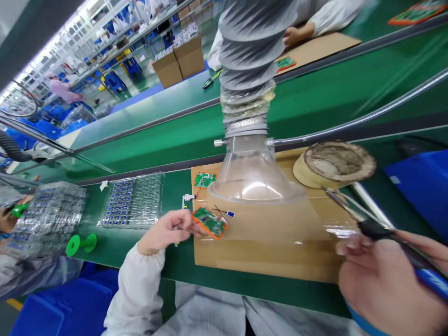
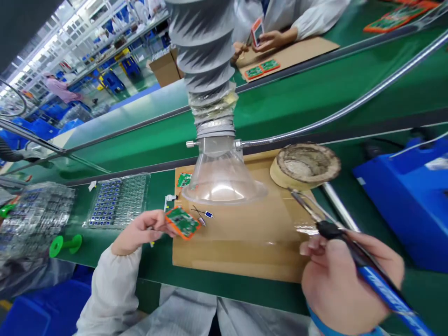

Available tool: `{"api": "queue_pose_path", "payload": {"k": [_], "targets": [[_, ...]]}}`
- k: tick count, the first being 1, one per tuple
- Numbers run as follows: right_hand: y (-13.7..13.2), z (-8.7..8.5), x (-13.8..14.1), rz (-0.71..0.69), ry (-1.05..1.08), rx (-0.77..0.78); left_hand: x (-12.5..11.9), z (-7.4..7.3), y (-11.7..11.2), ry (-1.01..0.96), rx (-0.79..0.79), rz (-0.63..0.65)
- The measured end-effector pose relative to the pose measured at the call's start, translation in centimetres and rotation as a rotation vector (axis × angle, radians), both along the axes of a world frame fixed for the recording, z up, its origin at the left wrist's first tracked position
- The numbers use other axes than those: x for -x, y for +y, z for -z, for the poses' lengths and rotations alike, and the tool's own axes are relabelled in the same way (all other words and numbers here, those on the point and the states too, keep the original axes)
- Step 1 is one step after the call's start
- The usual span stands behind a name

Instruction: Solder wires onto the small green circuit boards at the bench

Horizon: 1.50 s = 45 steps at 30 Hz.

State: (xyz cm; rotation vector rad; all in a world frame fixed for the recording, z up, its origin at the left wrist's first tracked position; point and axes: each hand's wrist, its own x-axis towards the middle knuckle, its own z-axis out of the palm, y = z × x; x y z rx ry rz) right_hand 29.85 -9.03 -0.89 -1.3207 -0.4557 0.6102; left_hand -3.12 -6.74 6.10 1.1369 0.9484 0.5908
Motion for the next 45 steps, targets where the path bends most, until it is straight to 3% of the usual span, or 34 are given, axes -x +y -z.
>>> {"api": "queue_pose_path", "payload": {"k": [2,5,8,10,13,17,21,25,27,29,32,35,39,45], "targets": [[-0.9,0.5,0.3,-0.025,-0.006,-0.037,-3.3,0.4,0.8,0.014,-0.055,0.153],[-1.8,1.2,0.8,-0.043,-0.038,-0.008,-6.8,1.2,2.4,0.192,-0.310,0.311],[-2.3,1.6,1.4,-0.156,-0.261,0.133,-7.2,2.0,3.5,0.606,-0.499,0.162],[-2.5,1.9,1.6,-0.303,-0.419,0.168,-6.4,2.5,3.8,0.866,-0.477,0.011],[-2.2,2.7,1.5,-0.529,-0.575,0.106,-5.8,3.5,3.5,1.030,-0.382,-0.007],[-1.5,3.9,0.9,-0.666,-0.773,0.091,-7.0,5.5,2.6,1.013,-0.428,-0.063],[-0.9,4.2,2.2,-0.753,-0.711,0.101,-7.2,6.9,2.8,0.942,-0.538,-0.071],[-0.8,4.4,4.4,-0.813,-0.540,0.053,-4.9,6.8,4.1,0.774,-0.528,-0.301],[-0.8,4.7,4.9,-0.825,-0.491,0.003,-3.9,6.1,4.4,0.624,-0.460,-0.344],[-0.7,4.9,4.8,-0.837,-0.514,-0.004,-3.4,5.3,4.2,0.469,-0.382,-0.301],[-0.6,5.2,4.2,-0.843,-0.663,0.041,-3.9,4.5,3.4,0.236,-0.191,-0.115],[-0.9,5.1,3.6,-0.805,-0.780,0.070,-5.1,4.7,2.3,0.163,-0.035,0.035],[-1.7,4.4,2.9,-0.757,-0.715,0.098,-6.8,5.5,1.1,0.283,-0.091,0.023],[-2.0,3.0,4.3,-0.711,-0.439,-0.015,-8.2,5.7,0.6,0.378,-0.249,-0.018]]}}
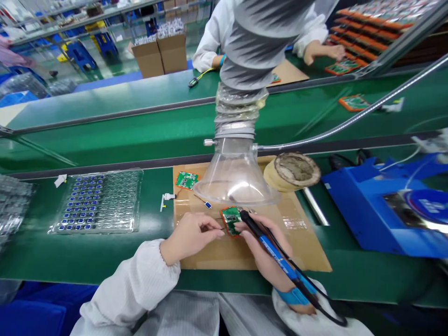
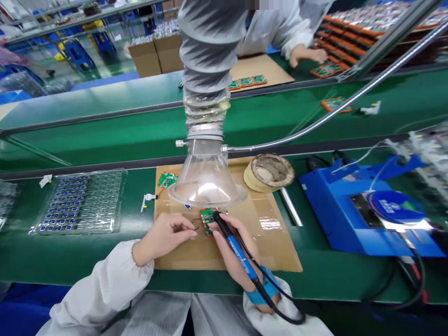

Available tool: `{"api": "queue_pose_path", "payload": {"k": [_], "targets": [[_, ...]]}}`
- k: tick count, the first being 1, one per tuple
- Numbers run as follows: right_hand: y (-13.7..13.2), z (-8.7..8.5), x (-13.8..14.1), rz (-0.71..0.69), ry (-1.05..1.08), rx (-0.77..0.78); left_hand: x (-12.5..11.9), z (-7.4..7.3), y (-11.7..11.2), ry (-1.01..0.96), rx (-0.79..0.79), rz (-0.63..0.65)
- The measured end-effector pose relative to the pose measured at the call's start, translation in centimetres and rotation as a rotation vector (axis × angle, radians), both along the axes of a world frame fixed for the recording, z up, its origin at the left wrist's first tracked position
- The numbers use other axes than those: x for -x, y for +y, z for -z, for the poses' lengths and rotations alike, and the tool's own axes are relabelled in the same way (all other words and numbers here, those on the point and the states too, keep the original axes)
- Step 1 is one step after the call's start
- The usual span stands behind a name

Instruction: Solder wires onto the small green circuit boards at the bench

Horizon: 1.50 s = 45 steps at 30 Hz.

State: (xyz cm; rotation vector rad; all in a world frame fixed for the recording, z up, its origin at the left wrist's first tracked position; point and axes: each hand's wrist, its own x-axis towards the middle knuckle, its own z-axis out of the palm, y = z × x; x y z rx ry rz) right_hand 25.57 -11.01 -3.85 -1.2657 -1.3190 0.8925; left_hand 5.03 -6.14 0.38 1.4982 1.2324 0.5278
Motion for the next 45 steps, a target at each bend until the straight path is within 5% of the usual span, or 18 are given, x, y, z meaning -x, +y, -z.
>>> {"api": "queue_pose_path", "payload": {"k": [5,19,26,32,45], "targets": [[0.5,-1.0,1.9,-0.008,0.143,0.045,-0.6,-0.1,0.0,0.132,-0.153,0.055],[0.3,-0.3,1.5,0.084,0.023,0.063,-1.1,0.0,0.6,0.155,-0.316,0.066],[-1.0,0.6,-1.5,0.368,-0.150,0.036,-1.2,1.3,2.7,0.314,-0.443,0.183],[-1.9,0.9,-2.4,0.336,-0.034,-0.074,-1.3,1.7,2.5,0.394,-0.464,0.220],[-2.4,1.0,-2.0,0.205,-0.198,-0.111,-1.9,1.1,2.3,0.397,-0.394,0.147]]}}
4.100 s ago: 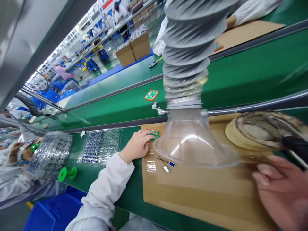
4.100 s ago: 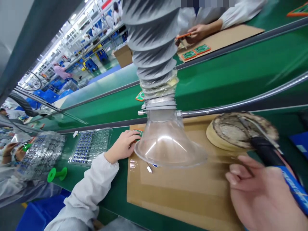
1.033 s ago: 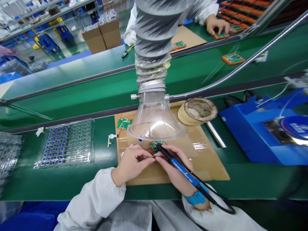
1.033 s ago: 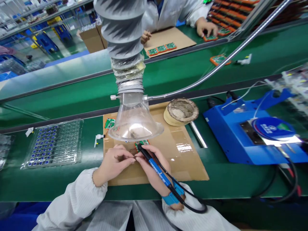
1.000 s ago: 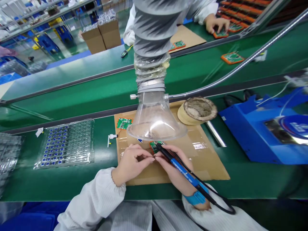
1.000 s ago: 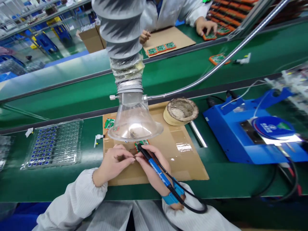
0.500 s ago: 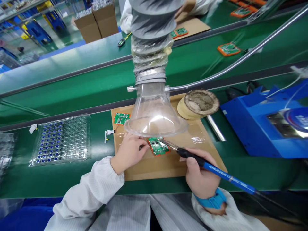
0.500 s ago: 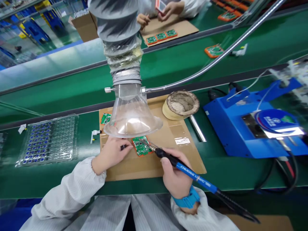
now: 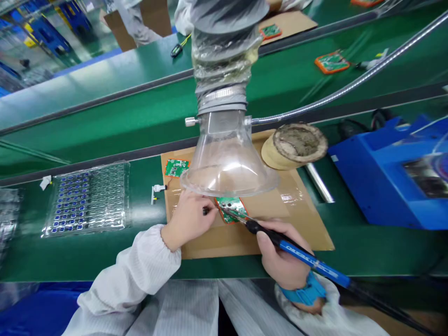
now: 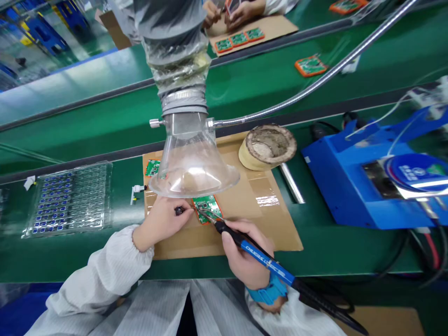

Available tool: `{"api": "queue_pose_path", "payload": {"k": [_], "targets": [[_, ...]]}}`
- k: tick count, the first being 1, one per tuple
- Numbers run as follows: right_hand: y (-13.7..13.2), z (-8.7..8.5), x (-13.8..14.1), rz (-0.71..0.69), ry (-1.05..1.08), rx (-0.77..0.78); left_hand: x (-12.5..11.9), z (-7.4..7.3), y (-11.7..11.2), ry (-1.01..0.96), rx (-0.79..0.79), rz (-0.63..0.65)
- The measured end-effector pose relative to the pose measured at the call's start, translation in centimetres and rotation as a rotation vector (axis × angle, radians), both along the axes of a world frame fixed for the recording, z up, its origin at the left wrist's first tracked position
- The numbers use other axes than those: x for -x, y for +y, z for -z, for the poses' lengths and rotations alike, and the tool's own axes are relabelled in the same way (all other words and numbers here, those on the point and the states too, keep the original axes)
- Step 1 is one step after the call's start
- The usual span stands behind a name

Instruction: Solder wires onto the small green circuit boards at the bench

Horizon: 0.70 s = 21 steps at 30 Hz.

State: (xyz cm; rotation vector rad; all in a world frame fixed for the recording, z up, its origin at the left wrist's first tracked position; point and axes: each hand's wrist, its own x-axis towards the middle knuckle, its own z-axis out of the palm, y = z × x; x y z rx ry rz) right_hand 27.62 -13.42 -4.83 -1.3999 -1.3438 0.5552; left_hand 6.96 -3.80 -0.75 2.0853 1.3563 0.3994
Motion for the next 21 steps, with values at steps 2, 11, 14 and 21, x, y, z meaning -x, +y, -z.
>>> {"api": "queue_pose_path", "payload": {"k": [2,11,14,21], "targets": [[-0.03,0.03,0.00,-0.010,-0.004,-0.006,-0.07,-0.08,-0.05,-0.003,-0.007,-0.008],[0.02,-0.20,-0.10,-0.026,-0.012,-0.022,-0.09,0.04,-0.04,-0.012,0.000,-0.017],[0.04,-0.41,-0.13,-0.041,-0.036,-0.010,-0.08,0.08,-0.05,-0.018,-0.009,-0.015],[0.03,-0.35,-0.16,-0.054,-0.052,-0.006,-0.09,0.03,0.00,-0.031,-0.013,-0.019]]}}
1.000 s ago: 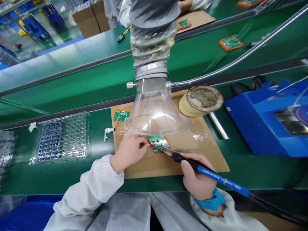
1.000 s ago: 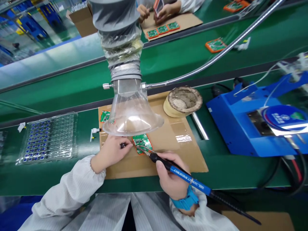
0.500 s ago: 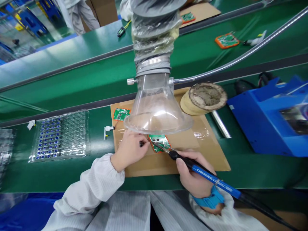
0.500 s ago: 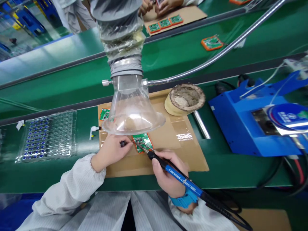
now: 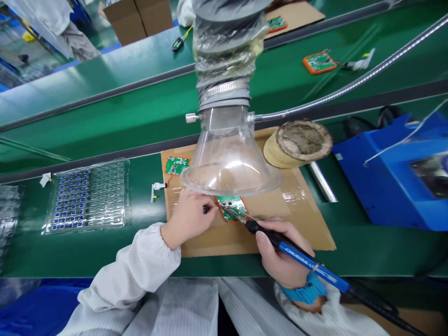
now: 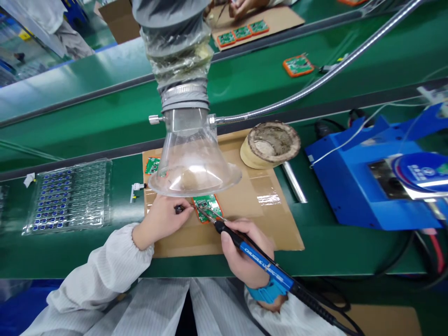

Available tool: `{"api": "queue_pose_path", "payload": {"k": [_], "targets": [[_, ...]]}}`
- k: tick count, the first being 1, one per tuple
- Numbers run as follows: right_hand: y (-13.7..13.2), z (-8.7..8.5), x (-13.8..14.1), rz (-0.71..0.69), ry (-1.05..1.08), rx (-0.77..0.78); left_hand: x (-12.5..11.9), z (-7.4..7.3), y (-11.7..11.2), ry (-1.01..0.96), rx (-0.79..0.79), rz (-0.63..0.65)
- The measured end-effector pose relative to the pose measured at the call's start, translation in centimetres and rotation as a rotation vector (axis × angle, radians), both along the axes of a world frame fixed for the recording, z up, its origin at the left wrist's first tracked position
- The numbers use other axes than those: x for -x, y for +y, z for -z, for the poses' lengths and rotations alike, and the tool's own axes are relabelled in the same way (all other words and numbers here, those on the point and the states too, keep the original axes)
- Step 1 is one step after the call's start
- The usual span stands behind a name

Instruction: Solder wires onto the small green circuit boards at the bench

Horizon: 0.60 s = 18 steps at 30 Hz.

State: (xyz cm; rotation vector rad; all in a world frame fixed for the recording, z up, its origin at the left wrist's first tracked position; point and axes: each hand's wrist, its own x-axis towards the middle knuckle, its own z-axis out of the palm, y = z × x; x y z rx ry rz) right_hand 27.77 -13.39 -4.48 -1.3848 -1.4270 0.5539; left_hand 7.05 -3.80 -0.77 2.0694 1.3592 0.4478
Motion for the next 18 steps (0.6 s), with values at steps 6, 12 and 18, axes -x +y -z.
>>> {"api": "queue_pose_path", "payload": {"k": [6,12,18], "targets": [[0.02,-0.18,-0.15,-0.018,0.003,-0.022,0.04,-0.03,-0.04,-0.002,0.003,0.010],[-0.21,-0.12,-0.40,-0.047,0.023,-0.034,0.10,0.09,-0.08,-0.009,0.008,0.013],[0.00,0.14,-0.63,0.040,0.111,-0.071,0.07,0.08,-0.07,0.007,0.023,0.013]]}}
